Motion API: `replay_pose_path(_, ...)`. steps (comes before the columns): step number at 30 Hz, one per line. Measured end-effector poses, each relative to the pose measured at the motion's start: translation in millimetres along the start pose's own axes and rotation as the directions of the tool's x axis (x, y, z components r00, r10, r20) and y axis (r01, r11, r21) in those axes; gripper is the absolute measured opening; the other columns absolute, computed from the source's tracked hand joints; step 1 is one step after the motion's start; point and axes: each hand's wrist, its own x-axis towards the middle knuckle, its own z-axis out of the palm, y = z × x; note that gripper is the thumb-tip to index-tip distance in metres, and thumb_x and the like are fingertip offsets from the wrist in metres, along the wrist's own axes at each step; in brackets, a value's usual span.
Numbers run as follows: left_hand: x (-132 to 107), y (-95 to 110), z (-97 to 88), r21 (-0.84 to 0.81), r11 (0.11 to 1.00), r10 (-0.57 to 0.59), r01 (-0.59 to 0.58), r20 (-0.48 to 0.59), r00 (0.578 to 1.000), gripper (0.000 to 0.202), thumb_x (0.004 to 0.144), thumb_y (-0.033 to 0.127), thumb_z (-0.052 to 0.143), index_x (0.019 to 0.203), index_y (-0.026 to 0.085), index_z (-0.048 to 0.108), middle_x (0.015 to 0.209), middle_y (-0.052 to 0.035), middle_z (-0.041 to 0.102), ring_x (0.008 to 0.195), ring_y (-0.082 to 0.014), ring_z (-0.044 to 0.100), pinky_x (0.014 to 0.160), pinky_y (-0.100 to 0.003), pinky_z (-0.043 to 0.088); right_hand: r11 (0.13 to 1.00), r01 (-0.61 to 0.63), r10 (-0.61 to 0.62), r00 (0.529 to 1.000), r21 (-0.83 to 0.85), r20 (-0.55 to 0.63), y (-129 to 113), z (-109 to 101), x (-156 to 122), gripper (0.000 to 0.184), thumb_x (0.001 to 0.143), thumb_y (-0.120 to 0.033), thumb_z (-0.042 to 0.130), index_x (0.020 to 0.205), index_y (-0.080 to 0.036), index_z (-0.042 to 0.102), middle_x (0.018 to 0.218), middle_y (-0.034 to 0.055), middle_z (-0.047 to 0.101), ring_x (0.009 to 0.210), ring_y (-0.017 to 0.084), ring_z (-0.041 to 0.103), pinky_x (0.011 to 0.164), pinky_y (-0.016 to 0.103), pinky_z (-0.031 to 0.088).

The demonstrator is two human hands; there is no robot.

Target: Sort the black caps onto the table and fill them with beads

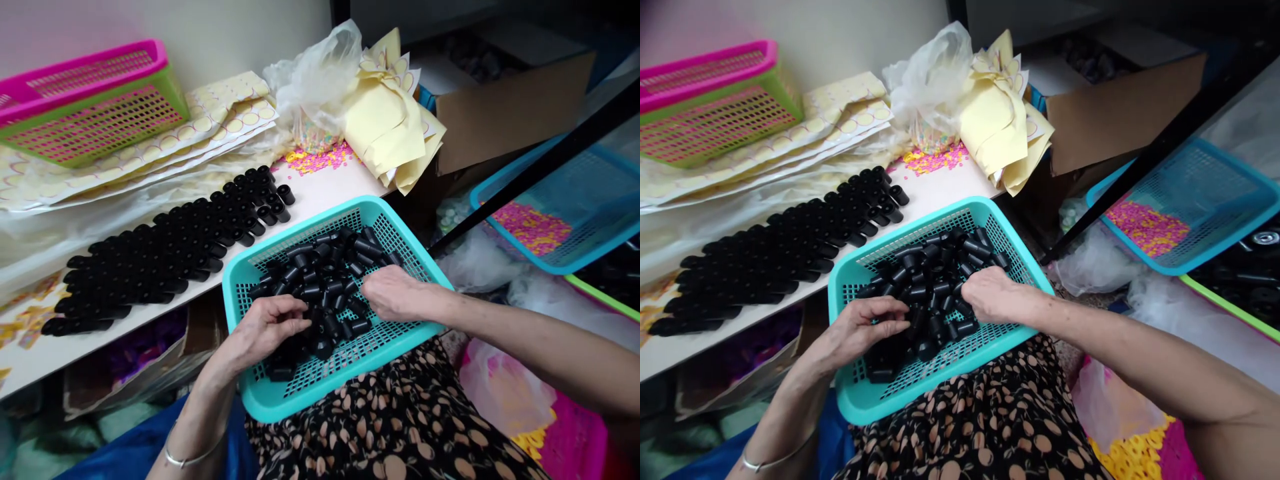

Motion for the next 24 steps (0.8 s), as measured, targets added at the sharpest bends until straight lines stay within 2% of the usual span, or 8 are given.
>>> replay_pose_path(3, -1.1, -8.5, -0.9, -0.027, 0.998, -0.065, 0.063, -0.086, 0.994, 0.029, 0.077, 0.040, 0.062, 0.092, 0.016, 0.068, 0.085, -0.0022, 0.065, 0.079, -0.0171, 0.057, 0.067, -0.025, 0.043, 0.974, -0.055, 0.084, 0.989, 0.218, -0.122, 20.8, -2.8, -21.6, 0.020, 0.075, -0.015, 0.047, 0.062, -0.014, 0.062, 0.065, 0.0073, 0.063, 0.061, 0.017, 0.056, 0.053, 0.026, 0.033)
replay_pose_path(7, 6.1, -6.5, -1.7, 0.014, 1.000, 0.007, -0.007, -0.057, 0.998, 0.026, 0.078, 0.039, 0.061, 0.090, 0.017, 0.068, 0.084, -0.0019, 0.065, 0.077, -0.0166, 0.057, 0.068, -0.026, 0.043, 0.759, -0.030, 0.280, 0.917, 0.650, -0.285, 49.6, 1.7, -81.4, 0.020, 0.078, -0.024, 0.051, 0.060, -0.017, 0.057, 0.060, -0.0008, 0.051, 0.057, 0.012, 0.046, 0.053, 0.024, 0.034)
replay_pose_path(10, 17.4, 5.1, 0.8, 0.123, 0.979, 0.167, -0.160, -0.050, 0.985, 0.022, 0.082, 0.035, 0.057, 0.089, 0.017, 0.067, 0.084, -0.0024, 0.063, 0.076, -0.0153, 0.056, 0.070, -0.026, 0.043, 0.613, -0.020, 0.476, 0.807, 0.790, -0.349, 63.9, 20.0, -130.0, 0.024, 0.077, -0.034, 0.059, 0.060, -0.018, 0.058, 0.064, 0.0002, 0.053, 0.060, 0.013, 0.048, 0.056, 0.026, 0.037)
replay_pose_path(12, 27.1, 18.1, 9.0, 0.275, 0.913, 0.320, -0.301, -0.025, 0.947, 0.020, 0.085, 0.031, 0.053, 0.086, 0.017, 0.067, 0.085, -0.0036, 0.062, 0.079, -0.0160, 0.054, 0.072, -0.028, 0.042, 0.548, -0.057, 0.607, 0.714, 0.834, -0.350, 67.8, 37.7, -151.0, 0.023, 0.075, -0.037, 0.064, 0.061, -0.019, 0.060, 0.067, 0.0015, 0.056, 0.063, 0.015, 0.050, 0.058, 0.028, 0.039)
replay_pose_path(15, 44.8, 41.3, 34.2, 0.540, 0.711, 0.458, -0.452, 0.132, 0.879, 0.023, 0.086, 0.025, 0.046, 0.077, 0.017, 0.065, 0.080, -0.0049, 0.060, 0.076, -0.0178, 0.050, 0.072, -0.032, 0.039, 0.498, -0.132, 0.713, 0.625, 0.857, -0.318, 65.4, 62.1, -157.7, 0.021, 0.076, -0.038, 0.063, 0.067, -0.019, 0.063, 0.068, 0.0017, 0.058, 0.065, 0.016, 0.052, 0.061, 0.028, 0.041)
replay_pose_path(18, 64.0, 57.6, 65.8, 0.680, 0.556, 0.418, -0.477, 0.267, 0.868, 0.019, 0.082, 0.019, 0.046, 0.072, 0.015, 0.062, 0.076, -0.0077, 0.059, 0.076, -0.0211, 0.049, 0.070, -0.037, 0.037, 0.510, -0.114, 0.706, 0.622, 0.853, -0.339, 57.6, 75.8, -145.6, 0.022, 0.078, -0.039, 0.061, 0.070, -0.019, 0.064, 0.069, 0.0014, 0.059, 0.066, 0.016, 0.053, 0.061, 0.028, 0.041)
replay_pose_path(20, 74.5, 60.9, 82.3, 0.723, 0.533, 0.360, -0.440, 0.277, 0.891, 0.017, 0.078, 0.015, 0.047, 0.071, 0.014, 0.062, 0.077, -0.0108, 0.059, 0.080, -0.0245, 0.050, 0.071, -0.040, 0.037, 0.535, -0.056, 0.688, 0.609, 0.843, -0.396, 53.3, 79.4, -137.0, 0.021, 0.080, -0.038, 0.060, 0.073, -0.019, 0.064, 0.072, 0.0021, 0.059, 0.068, 0.016, 0.053, 0.062, 0.029, 0.041)
replay_pose_path(24, 83.2, 56.6, 97.3, 0.742, 0.579, 0.274, -0.337, 0.212, 0.938, 0.018, 0.074, 0.009, 0.045, 0.069, 0.012, 0.062, 0.087, -0.0150, 0.059, 0.089, -0.0289, 0.051, 0.074, -0.044, 0.037, 0.612, 0.001, 0.664, 0.544, 0.791, -0.514, 52.1, 78.1, -130.0, 0.015, 0.082, -0.033, 0.060, 0.079, -0.019, 0.063, 0.075, 0.0023, 0.058, 0.070, 0.016, 0.053, 0.061, 0.029, 0.040)
